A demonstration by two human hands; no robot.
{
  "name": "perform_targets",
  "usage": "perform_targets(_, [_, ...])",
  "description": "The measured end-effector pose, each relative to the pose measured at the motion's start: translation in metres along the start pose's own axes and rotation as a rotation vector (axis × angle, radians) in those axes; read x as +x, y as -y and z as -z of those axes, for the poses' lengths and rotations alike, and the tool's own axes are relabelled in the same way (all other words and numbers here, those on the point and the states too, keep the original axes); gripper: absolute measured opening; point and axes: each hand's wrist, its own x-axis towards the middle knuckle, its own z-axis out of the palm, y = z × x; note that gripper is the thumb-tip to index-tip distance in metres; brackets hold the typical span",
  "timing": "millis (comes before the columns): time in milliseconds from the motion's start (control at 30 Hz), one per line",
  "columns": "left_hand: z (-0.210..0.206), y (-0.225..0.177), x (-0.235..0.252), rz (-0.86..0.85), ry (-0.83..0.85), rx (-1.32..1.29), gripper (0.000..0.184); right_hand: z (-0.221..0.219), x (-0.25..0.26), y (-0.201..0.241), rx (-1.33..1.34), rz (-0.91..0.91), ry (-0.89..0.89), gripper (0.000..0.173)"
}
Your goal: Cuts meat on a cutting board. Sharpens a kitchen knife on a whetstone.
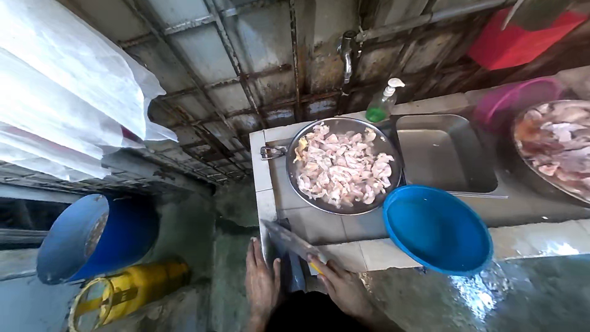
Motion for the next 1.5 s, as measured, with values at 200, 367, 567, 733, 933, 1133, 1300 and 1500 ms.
perform_targets(200, [-0.016, 0.038, -0.024, -0.393, 0.218, 0.111, 0.072, -0.009, -0.038, -0.001, -0.176, 0.097, 0.036, 0.045])
perform_targets(367, [-0.024, 0.031, -0.052, -0.515, 0.296, 0.113, 0.077, 0.025, -0.068, -0.014, -0.235, 0.082, 0.139, 0.046])
perform_targets(567, [0.017, 0.069, 0.037, -0.367, 0.483, 0.167, 0.066, -0.012, 0.025, 0.022, -0.325, 0.104, 0.230, 0.048])
perform_targets(733, [0.008, 0.062, 0.012, -0.479, 0.442, 0.099, 0.069, -0.008, -0.014, 0.001, -0.292, 0.141, 0.083, 0.045])
perform_targets(933, [0.001, 0.043, -0.035, -0.536, 0.491, 0.095, 0.070, 0.019, -0.064, -0.011, -0.197, 0.071, 0.255, 0.046])
perform_targets(1133, [0.032, 0.073, 0.041, -0.427, 0.641, 0.258, 0.068, -0.019, 0.022, 0.011, -0.308, 0.147, 0.194, 0.047])
perform_targets(1300, [0.026, 0.067, 0.038, -0.432, 0.580, 0.303, 0.075, -0.027, 0.017, 0.007, -0.295, 0.127, 0.160, 0.046])
perform_targets(1500, [-0.006, 0.038, -0.057, -0.483, 0.397, 0.108, 0.080, -0.009, -0.085, -0.023, -0.211, 0.140, 0.077, 0.045])
